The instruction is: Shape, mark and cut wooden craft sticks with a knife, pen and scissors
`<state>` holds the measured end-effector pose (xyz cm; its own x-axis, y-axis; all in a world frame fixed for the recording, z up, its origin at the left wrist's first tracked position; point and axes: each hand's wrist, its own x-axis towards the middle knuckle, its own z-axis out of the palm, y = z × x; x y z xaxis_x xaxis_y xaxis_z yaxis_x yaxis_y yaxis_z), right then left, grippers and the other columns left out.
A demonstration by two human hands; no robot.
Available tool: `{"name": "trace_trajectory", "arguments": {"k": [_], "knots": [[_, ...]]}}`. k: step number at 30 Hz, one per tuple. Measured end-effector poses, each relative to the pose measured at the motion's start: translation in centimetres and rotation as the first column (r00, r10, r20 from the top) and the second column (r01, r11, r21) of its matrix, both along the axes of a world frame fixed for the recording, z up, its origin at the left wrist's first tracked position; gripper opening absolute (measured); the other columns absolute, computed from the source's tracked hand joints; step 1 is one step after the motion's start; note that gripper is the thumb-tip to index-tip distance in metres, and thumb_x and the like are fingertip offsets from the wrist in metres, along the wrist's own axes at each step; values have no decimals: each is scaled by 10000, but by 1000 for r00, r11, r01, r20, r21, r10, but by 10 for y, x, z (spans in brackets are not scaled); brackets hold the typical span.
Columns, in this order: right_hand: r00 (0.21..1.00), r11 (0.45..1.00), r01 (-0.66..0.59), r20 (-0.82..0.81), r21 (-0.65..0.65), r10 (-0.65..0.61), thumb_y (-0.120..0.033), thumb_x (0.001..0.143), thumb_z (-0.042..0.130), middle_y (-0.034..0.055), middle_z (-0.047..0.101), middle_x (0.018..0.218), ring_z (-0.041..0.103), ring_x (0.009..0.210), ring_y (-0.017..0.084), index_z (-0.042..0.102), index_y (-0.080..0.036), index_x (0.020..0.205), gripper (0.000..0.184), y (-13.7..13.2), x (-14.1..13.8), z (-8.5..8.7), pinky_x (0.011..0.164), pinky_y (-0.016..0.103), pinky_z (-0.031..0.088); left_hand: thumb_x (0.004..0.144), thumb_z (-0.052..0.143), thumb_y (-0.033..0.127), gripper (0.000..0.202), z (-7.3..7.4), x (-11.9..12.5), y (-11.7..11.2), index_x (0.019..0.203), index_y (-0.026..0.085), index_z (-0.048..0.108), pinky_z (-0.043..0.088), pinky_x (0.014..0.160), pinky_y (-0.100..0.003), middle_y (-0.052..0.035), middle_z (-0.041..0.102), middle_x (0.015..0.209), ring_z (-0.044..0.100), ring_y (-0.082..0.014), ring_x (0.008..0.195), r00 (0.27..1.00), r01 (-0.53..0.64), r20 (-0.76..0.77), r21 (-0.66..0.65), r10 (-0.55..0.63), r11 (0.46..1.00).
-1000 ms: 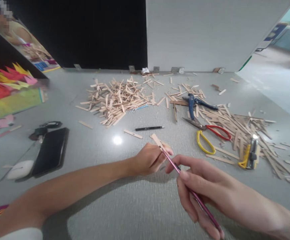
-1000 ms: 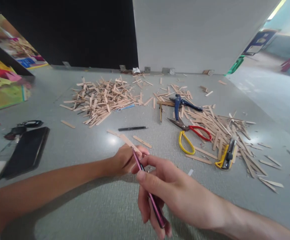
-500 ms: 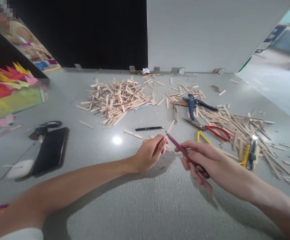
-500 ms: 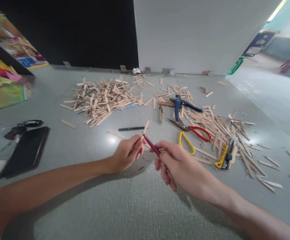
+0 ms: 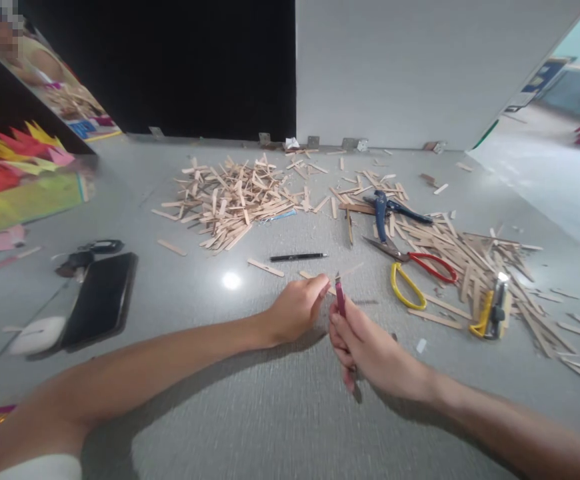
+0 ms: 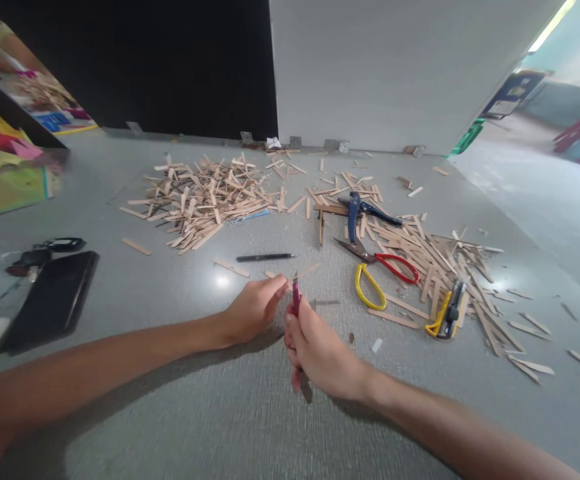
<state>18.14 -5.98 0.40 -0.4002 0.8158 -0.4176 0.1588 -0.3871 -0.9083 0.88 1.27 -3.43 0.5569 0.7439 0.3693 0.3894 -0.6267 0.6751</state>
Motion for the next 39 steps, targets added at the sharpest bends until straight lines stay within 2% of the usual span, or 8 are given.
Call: {"name": "trace_trajectory", "arguments": {"k": [7, 15, 17, 21, 28, 31, 35, 39], "knots": [[946, 902, -313, -13, -296, 324, -557, 1031, 613, -113, 400, 694, 256, 459, 42, 428, -261, 1000, 351, 37, 54, 47, 345, 136, 243, 1161, 267, 359, 395, -1, 2, 1, 812, 242, 410, 359, 552, -257, 53, 478, 634, 445, -131, 527, 995, 101, 24, 18, -101, 995], [994, 985, -107, -49, -135, 101, -598, 1059, 530, -130, 358, 688, 253, 484, 63, 386, -295, 1102, 338, 16, 17, 18, 405, 154, 290, 1162, 268, 395, 453, -4, 0, 2, 798, 227, 479, 433, 597, -266, 23, 569, 667, 517, -142, 559, 997, 77, 29, -60, -76, 995], [987, 972, -159, -38, -173, 154, -606, 1045, 557, -129, 360, 682, 250, 478, 56, 413, -289, 1104, 354, 25, 29, 29, 407, 152, 256, 1154, 292, 350, 405, -5, 0, 2, 821, 227, 487, 438, 610, -267, 17, 584, 684, 537, -149, 576, 995, 96, 15, -41, -95, 995], [914, 852, -387, -24, -352, 405, -576, 1010, 654, -135, 368, 672, 212, 461, 41, 473, -260, 1114, 378, 42, 54, 47, 378, 150, 192, 1111, 326, 239, 294, -8, 1, 2, 857, 233, 473, 414, 592, -271, 10, 585, 695, 540, -164, 583, 992, 119, -42, 41, -118, 992], [995, 988, -93, -57, -122, 86, -543, 1096, 475, -134, 351, 667, 236, 465, 67, 383, -299, 1057, 264, 16, 12, 12, 414, 158, 272, 1135, 323, 278, 356, -5, -2, 4, 825, 226, 490, 442, 606, -259, 30, 571, 671, 534, -146, 559, 997, 75, 1, 5, -75, 997], [982, 970, -187, -45, -157, 182, -551, 1083, 508, -132, 358, 661, 240, 461, 59, 420, -286, 1074, 279, 29, 28, 26, 411, 155, 257, 1115, 340, 224, 315, -6, -2, 3, 848, 223, 506, 438, 596, -254, 29, 571, 675, 530, -143, 558, 997, 78, -23, 29, -78, 996], [891, 826, -438, -48, -355, 452, -501, 1037, 629, -135, 355, 644, 219, 454, 44, 469, -256, 1068, 294, 55, 58, 48, 391, 154, 193, 1072, 386, 164, 223, -9, -1, 1, 892, 227, 503, 436, 592, -257, 23, 583, 696, 539, -151, 574, 994, 103, -43, 60, -100, 993], [936, 920, -334, -189, -203, 298, -484, 1063, 578, -144, 351, 653, 214, 462, 45, 404, -283, 1048, 266, 43, 34, 25, 424, 149, 231, 1066, 361, 171, 260, -7, -4, 2, 842, 231, 478, 451, 615, -260, 19, 595, 698, 549, -146, 589, 998, 64, -17, 29, -63, 998]]}}
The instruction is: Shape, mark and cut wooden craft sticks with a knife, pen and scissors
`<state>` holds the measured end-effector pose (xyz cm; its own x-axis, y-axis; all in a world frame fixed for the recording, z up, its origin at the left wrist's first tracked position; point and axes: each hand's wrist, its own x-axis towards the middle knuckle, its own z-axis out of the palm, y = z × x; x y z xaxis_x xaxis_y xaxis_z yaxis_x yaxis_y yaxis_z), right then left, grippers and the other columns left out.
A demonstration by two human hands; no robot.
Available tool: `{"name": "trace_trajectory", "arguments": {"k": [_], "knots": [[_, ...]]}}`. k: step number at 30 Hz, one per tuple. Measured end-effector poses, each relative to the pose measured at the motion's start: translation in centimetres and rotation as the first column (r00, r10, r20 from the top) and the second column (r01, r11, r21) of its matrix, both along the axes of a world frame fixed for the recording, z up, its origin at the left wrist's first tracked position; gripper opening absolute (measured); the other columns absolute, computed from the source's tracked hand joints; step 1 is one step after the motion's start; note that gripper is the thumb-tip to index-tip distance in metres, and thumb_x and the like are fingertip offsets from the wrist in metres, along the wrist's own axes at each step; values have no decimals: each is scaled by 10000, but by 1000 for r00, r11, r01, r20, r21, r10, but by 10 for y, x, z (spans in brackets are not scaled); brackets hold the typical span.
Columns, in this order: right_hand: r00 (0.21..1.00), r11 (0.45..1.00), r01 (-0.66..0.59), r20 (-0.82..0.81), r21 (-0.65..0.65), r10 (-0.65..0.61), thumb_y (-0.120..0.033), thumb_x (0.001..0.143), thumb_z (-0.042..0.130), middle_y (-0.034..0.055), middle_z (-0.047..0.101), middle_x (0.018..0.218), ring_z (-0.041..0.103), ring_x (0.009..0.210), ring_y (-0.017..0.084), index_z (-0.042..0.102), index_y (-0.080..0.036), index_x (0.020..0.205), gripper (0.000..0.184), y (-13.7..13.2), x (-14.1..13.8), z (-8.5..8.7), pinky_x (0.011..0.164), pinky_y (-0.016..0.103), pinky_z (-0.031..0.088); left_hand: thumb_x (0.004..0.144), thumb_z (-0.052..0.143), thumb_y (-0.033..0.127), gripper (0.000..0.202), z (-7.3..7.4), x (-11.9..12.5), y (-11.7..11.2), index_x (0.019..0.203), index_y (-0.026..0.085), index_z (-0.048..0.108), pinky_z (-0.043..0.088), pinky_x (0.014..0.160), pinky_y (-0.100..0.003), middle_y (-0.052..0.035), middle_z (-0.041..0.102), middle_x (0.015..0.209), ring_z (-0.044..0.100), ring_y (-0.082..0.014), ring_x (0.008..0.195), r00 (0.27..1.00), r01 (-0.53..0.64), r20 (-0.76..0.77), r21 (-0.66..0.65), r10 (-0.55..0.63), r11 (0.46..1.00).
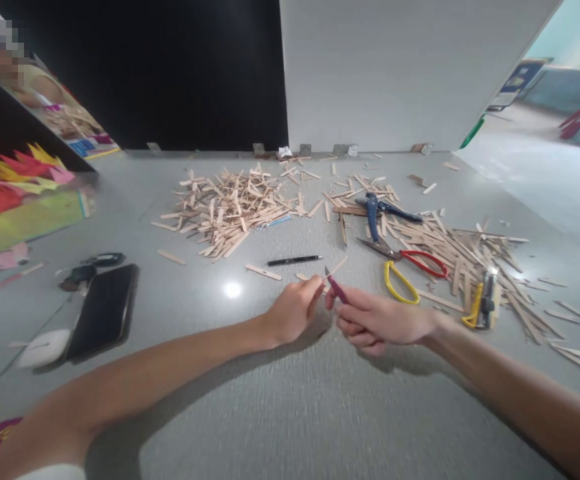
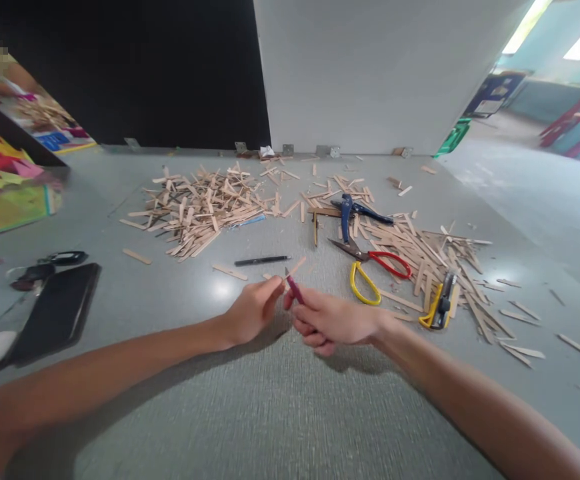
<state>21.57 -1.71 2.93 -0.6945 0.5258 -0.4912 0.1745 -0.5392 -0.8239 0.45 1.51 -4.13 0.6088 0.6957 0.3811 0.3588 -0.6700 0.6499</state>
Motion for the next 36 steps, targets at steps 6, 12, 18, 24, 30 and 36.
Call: {"name": "trace_trajectory", "arguments": {"k": [6, 12, 18, 24, 30, 36], "knots": [[995, 994, 101, -28, 28, -101, -479, 1063, 573, -138, 375, 678, 228, 466, 42, 402, -286, 1071, 258, -7, -14, -13, 429, 142, 252, 1037, 384, 169, 243, 1, -1, 0, 822, 234, 478, 451, 601, -254, 32, 582, 668, 529, -142, 567, 999, -45, -6, -6, 45, 999], [981, 968, -188, 10, -167, 193, -483, 1012, 669, -152, 347, 620, 167, 438, 30, 458, -267, 1080, 311, 25, 27, 9, 392, 136, 144, 1038, 391, 136, 219, -2, 1, -3, 855, 243, 447, 425, 592, -252, 35, 556, 677, 524, -146, 559, 1000, -20, -2, 56, 20, 998], [996, 997, 80, -41, 15, -79, -457, 1081, 554, -138, 375, 667, 236, 460, 46, 392, -286, 1031, 241, -6, -12, -13, 434, 156, 248, 1066, 376, 219, 276, 5, -2, 0, 802, 235, 452, 433, 609, -256, 28, 579, 676, 523, -141, 581, 1000, -24, 9, -56, 24, 998], [974, 984, 180, -138, -1, -179, -474, 1029, 607, -131, 383, 676, 254, 463, 62, 405, -288, 1005, 276, -8, -22, -26, 440, 183, 290, 1066, 396, 283, 315, 10, 1, 5, 754, 241, 411, 394, 592, -249, 54, 513, 618, 478, -127, 551, 995, -36, 91, -133, 49, 990], [952, 985, 165, -254, -45, -171, -508, 969, 699, -117, 417, 655, 292, 448, 61, 446, -254, 895, 366, 1, -14, -39, 431, 210, 358, 1073, 397, 258, 327, 10, 3, 4, 747, 239, 400, 386, 597, -242, 68, 485, 601, 459, -116, 531, 994, -43, 89, -185, 60, 982], [927, 979, 164, -321, -124, -196, -486, 913, 800, -109, 435, 641, 301, 453, 49, 519, -217, 842, 395, 2, -10, -43, 438, 196, 375, 1087, 362, 292, 341, 10, 6, 3, 752, 240, 399, 367, 597, -253, 66, 485, 602, 443, -122, 524, 995, -63, 59, -185, 75, 981]]}}
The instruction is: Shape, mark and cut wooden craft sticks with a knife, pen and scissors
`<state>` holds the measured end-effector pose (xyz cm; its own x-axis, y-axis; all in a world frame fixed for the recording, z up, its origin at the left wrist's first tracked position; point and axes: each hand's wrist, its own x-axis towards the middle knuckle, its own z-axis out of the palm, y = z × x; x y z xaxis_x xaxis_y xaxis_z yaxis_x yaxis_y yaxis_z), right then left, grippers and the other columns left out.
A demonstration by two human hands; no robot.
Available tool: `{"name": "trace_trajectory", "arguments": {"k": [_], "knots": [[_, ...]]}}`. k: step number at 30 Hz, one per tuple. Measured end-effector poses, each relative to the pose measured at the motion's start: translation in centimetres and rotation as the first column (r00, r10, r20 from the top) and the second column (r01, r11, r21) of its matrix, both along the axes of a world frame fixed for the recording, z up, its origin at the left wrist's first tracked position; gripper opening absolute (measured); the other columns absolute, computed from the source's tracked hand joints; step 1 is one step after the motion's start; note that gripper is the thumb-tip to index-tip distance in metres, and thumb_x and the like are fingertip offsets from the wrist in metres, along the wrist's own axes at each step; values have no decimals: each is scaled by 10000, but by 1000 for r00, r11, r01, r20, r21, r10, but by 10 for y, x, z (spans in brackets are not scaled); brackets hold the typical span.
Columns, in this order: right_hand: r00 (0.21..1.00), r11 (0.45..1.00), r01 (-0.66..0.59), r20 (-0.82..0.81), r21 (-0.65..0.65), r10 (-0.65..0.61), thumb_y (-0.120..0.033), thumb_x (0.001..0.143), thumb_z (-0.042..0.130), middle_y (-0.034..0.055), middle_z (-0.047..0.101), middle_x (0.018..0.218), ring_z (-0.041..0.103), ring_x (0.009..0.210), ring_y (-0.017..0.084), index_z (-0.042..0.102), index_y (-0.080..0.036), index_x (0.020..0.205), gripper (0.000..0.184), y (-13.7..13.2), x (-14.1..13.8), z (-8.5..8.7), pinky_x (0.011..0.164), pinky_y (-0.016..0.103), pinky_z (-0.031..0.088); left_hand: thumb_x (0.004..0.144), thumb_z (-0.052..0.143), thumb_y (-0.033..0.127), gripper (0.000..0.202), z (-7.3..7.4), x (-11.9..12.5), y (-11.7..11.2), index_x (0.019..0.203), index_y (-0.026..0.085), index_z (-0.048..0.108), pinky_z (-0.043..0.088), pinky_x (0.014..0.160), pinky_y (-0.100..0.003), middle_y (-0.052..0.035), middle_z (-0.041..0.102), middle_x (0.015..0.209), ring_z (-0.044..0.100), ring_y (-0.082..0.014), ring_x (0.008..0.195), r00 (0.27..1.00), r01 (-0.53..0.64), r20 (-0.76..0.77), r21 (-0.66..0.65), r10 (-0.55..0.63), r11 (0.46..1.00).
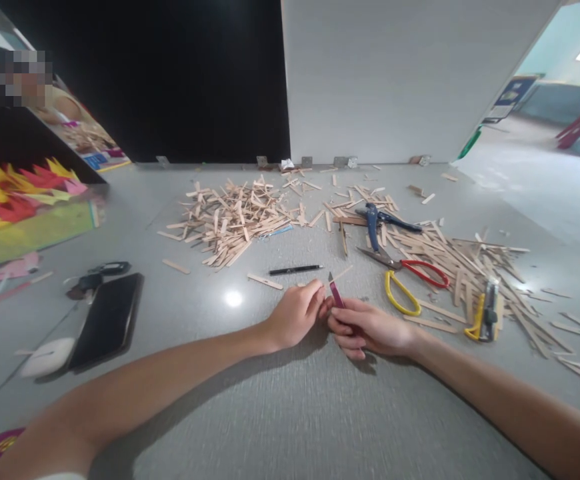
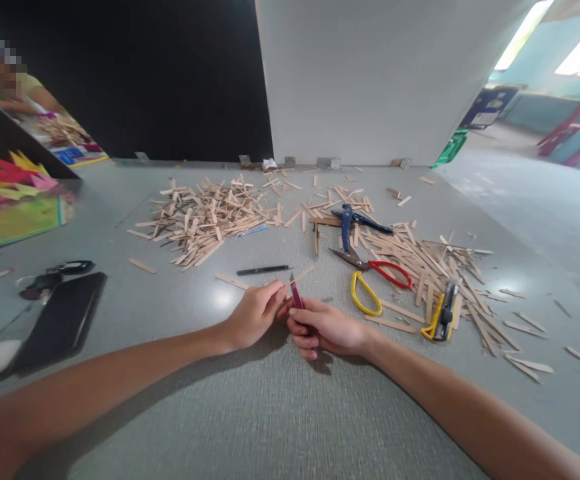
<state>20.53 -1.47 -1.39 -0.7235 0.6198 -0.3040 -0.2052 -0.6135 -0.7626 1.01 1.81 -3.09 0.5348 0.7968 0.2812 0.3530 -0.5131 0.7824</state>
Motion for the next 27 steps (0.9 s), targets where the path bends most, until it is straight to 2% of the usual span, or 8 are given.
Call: {"name": "trace_trajectory", "arguments": {"k": [4, 8, 15, 21, 27], "knots": [[998, 998, 56, -31, -37, -57, -449, 905, 839, -108, 476, 646, 297, 449, 44, 582, -201, 923, 357, 0, -1, -1, 429, 175, 374, 1097, 354, 337, 363, 0, 0, 0, 751, 240, 407, 345, 569, -251, 65, 459, 592, 429, -125, 516, 999, -44, -7, 12, 45, 999], [993, 998, 65, -97, -11, -66, -478, 916, 845, -113, 489, 613, 302, 416, 45, 636, -181, 970, 367, 2, 1, -4, 407, 173, 410, 1113, 322, 436, 441, -1, -2, 0, 727, 240, 401, 328, 573, -262, 56, 434, 580, 433, -134, 527, 991, -132, -16, 15, 133, 991], [981, 997, -16, -192, -82, 0, -517, 1011, 742, -168, 388, 482, 74, 328, 44, 667, -195, 994, 331, 11, 13, -6, 279, 135, 267, 1111, 318, 483, 472, -1, -2, 3, 712, 241, 388, 298, 575, -276, 50, 428, 556, 436, -140, 516, 979, -200, -37, -16, 199, 980], [979, 995, -25, -205, -94, 5, -502, 1024, 722, -163, 388, 478, 79, 333, 53, 704, -191, 1026, 312, 12, 13, -8, 293, 145, 284, 1102, 338, 465, 443, -2, -2, 5, 726, 240, 405, 309, 580, -274, 50, 459, 569, 466, -145, 530, 980, -197, -34, -21, 196, 980], [981, 996, 20, -188, -86, -36, -517, 984, 762, -123, 430, 566, 174, 399, 51, 702, -180, 968, 342, 12, 9, -9, 361, 155, 320, 1083, 360, 398, 388, -4, -1, 5, 737, 238, 437, 364, 608, -276, 34, 519, 609, 505, -153, 557, 985, -171, -32, -24, 170, 985]]}}
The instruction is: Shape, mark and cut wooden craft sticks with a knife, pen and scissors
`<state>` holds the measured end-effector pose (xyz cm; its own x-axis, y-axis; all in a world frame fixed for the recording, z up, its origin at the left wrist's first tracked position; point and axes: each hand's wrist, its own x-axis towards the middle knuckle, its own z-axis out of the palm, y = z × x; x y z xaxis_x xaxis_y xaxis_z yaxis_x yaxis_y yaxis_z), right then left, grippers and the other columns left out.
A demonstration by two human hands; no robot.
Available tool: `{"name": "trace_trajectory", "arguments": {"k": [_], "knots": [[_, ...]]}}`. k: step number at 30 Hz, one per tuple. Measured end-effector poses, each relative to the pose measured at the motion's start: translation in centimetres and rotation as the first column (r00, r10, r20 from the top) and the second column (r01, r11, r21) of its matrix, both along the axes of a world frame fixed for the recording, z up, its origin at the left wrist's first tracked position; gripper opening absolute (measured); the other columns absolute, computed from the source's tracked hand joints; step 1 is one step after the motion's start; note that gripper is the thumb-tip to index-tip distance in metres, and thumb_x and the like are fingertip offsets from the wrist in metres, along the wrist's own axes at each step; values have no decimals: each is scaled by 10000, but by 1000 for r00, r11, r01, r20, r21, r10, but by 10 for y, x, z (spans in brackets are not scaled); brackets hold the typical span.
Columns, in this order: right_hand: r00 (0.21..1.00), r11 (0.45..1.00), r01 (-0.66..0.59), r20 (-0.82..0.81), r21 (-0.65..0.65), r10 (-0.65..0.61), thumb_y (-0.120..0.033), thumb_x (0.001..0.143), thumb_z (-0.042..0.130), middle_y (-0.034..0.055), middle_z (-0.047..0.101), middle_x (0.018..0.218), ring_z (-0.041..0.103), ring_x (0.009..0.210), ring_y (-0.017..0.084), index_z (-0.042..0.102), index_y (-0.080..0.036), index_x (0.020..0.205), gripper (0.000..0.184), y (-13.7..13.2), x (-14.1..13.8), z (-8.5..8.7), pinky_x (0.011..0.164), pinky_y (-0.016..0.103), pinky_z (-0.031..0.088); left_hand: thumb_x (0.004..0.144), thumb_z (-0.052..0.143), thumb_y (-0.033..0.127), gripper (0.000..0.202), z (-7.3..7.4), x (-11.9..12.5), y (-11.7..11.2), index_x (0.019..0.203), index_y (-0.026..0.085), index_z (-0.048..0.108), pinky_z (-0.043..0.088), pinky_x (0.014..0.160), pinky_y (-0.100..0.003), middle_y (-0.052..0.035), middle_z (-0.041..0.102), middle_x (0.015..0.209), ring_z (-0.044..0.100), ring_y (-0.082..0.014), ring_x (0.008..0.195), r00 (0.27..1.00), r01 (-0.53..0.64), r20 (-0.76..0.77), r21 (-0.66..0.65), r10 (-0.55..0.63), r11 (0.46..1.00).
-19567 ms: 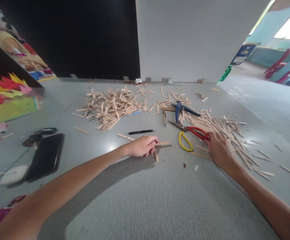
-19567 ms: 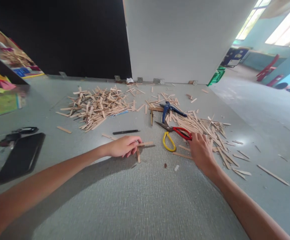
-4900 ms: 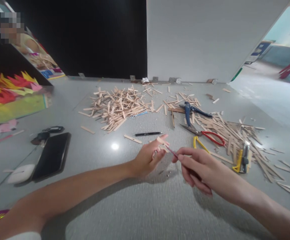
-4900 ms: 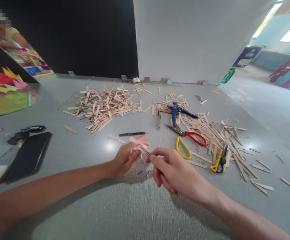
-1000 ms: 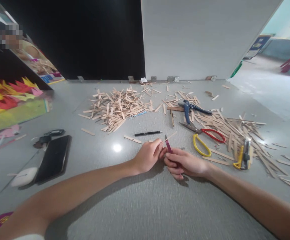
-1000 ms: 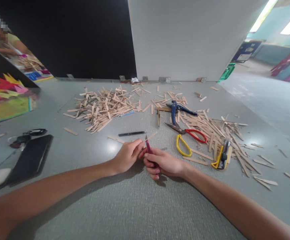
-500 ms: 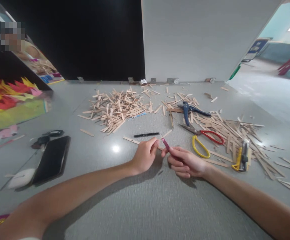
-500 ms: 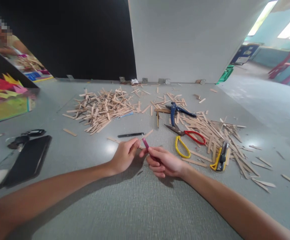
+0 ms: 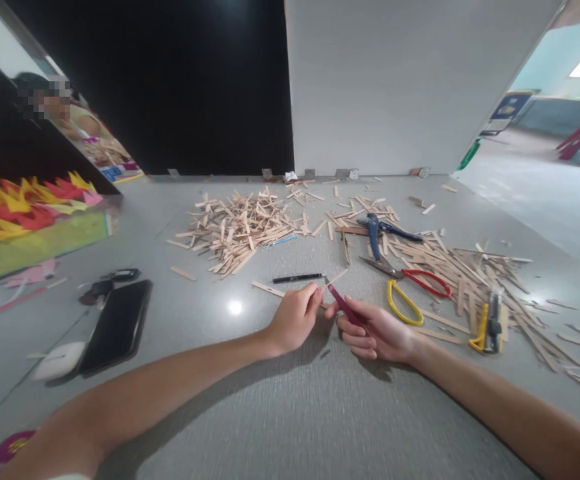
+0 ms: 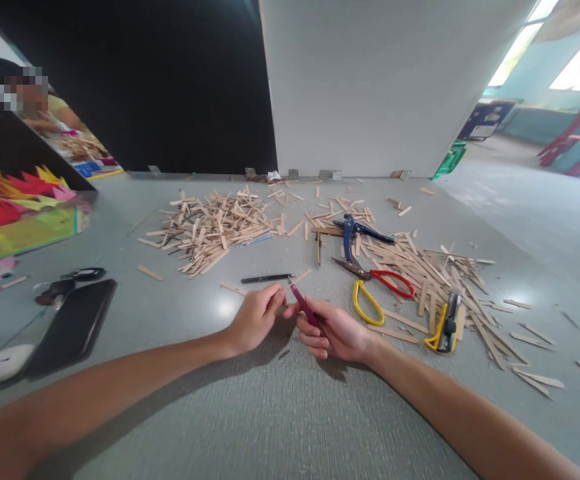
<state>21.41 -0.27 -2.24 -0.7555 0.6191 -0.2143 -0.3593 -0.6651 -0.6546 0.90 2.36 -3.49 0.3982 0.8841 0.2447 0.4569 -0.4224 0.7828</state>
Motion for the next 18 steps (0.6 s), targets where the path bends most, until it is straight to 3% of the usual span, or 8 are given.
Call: {"name": "trace_trajectory", "arguments": {"k": [9, 13, 16, 18], "knots": [[998, 1000, 25, 66, 0, -25, -544, 947, 789, -111, 444, 598, 193, 428, 61, 706, -185, 1042, 381, -1, 0, -3, 389, 159, 359, 1091, 376, 375, 354, -1, 2, -1, 812, 233, 539, 465, 681, -287, 5, 640, 688, 623, -178, 636, 1000, 3, 13, 2, -3, 1000], [994, 1000, 28, 106, 11, -29, -559, 937, 794, -142, 336, 557, 96, 418, 60, 693, -201, 1033, 384, -3, 0, 2, 337, 150, 282, 1097, 380, 406, 311, -2, 2, -2, 999, 221, 611, 461, 647, -286, 19, 631, 673, 614, -180, 596, 999, -14, 31, -20, 14, 1000], [955, 971, 182, 207, 157, -213, -616, 909, 793, -145, 303, 578, 102, 429, 56, 693, -203, 1034, 443, -8, -4, 4, 337, 163, 257, 1098, 384, 431, 328, -2, 2, -2, 1182, 201, 602, 467, 643, -296, 2, 666, 743, 637, -191, 615, 998, -30, 59, -35, 32, 999], [823, 854, 345, 312, 389, -474, -621, 925, 755, -130, 326, 590, 181, 431, 65, 704, -199, 1075, 450, -11, -7, 2, 363, 184, 265, 1102, 376, 431, 347, -2, 2, -2, 1241, 191, 584, 479, 667, -306, -15, 678, 788, 665, -202, 665, 995, -43, 84, -39, 46, 998]]}}
